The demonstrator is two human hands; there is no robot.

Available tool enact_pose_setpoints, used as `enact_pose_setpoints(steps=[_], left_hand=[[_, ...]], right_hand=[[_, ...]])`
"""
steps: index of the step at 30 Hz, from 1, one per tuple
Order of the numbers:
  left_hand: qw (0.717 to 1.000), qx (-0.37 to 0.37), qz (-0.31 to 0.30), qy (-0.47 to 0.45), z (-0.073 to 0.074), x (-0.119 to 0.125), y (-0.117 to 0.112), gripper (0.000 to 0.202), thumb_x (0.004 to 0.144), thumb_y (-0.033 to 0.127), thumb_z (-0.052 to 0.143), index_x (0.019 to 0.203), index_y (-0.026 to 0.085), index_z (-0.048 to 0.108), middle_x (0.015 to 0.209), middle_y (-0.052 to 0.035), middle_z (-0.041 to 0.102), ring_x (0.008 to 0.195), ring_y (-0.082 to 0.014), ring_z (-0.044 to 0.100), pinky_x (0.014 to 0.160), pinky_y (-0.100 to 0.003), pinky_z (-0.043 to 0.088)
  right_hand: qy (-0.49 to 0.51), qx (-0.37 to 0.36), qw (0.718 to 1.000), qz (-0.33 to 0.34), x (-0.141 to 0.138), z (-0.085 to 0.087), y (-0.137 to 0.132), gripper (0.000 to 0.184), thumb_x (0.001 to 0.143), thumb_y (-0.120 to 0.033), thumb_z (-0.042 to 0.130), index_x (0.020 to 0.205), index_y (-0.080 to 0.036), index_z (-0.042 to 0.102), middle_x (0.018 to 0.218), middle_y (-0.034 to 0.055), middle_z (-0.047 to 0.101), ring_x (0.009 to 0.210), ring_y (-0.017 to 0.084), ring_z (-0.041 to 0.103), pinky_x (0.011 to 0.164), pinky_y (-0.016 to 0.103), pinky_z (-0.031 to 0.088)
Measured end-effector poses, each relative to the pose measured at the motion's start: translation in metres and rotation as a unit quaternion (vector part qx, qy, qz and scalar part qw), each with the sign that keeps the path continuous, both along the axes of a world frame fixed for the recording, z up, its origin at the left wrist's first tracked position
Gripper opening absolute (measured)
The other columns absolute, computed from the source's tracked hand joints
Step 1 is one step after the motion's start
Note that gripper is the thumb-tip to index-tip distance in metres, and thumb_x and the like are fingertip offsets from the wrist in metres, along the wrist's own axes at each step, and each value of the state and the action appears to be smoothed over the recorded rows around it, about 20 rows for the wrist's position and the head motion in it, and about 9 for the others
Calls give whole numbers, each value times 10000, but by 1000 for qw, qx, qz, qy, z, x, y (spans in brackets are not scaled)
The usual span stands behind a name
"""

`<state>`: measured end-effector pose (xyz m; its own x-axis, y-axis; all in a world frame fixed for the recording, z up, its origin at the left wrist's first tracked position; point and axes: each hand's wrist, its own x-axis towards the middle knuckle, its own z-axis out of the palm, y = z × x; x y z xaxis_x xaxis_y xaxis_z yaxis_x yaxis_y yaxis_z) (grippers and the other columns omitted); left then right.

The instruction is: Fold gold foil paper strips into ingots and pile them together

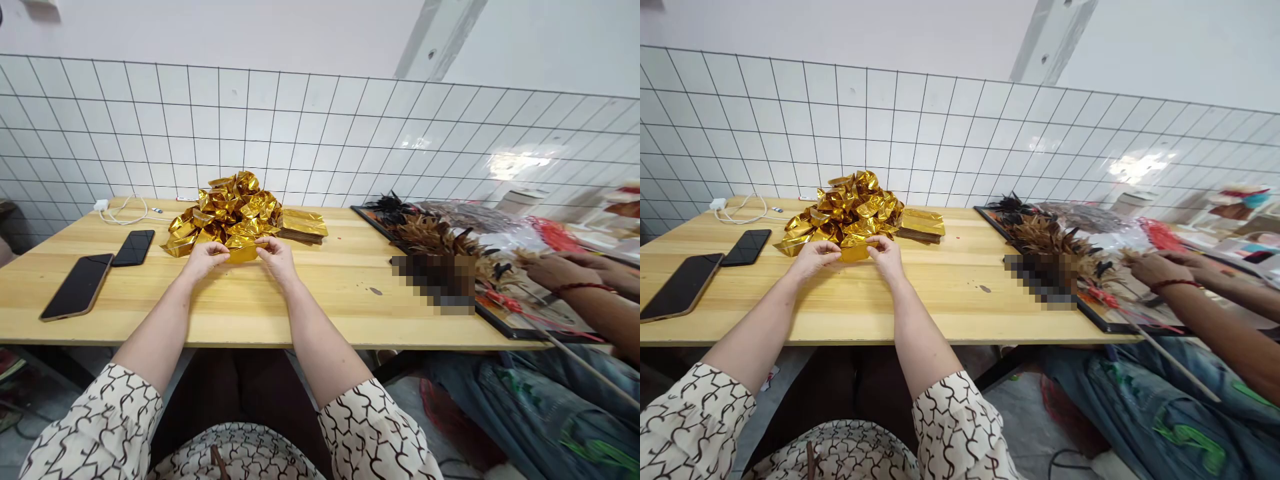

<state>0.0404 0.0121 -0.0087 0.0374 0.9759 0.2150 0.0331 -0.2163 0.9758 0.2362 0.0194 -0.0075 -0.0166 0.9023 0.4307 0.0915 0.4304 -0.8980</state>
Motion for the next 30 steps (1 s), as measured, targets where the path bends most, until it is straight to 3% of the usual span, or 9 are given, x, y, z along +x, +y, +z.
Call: enact_pose_setpoints(steps=[6,12,20,25,30], left_hand=[[1000,11,8,1,0,-1,1,198,448,297,781,573,177,686,539,33,602,541,-106,502,571,-247,411],[1000,23,10,-9,1,-2,2,173,453,270,774,572,178,687,560,21,630,542,-116,529,574,-251,429],[997,56,42,-12,-1,-4,6,162,479,263,770,583,179,678,587,13,646,569,-127,564,602,-260,469],[997,52,49,-7,0,-1,4,210,470,319,777,576,178,664,578,11,632,574,-127,550,608,-261,463],[996,51,73,32,-1,-1,1,302,552,467,740,584,176,663,527,26,569,571,-131,518,563,-248,411]], right_hand=[[-52,30,998,-6,2,2,-2,118,628,-211,627,722,-212,698,781,0,661,697,141,562,654,277,467],[-108,65,992,-5,1,3,-2,73,637,-193,614,663,-214,678,761,5,656,763,163,589,712,298,473],[-196,55,979,-23,0,-2,1,67,683,-198,635,709,-209,696,756,8,675,704,151,583,697,292,474],[-247,64,966,-44,1,-6,4,109,741,-182,622,704,-230,713,709,3,682,664,155,588,687,299,479],[-274,96,954,-74,2,-5,4,143,753,-153,638,699,-254,724,757,18,692,736,182,621,743,324,494]])
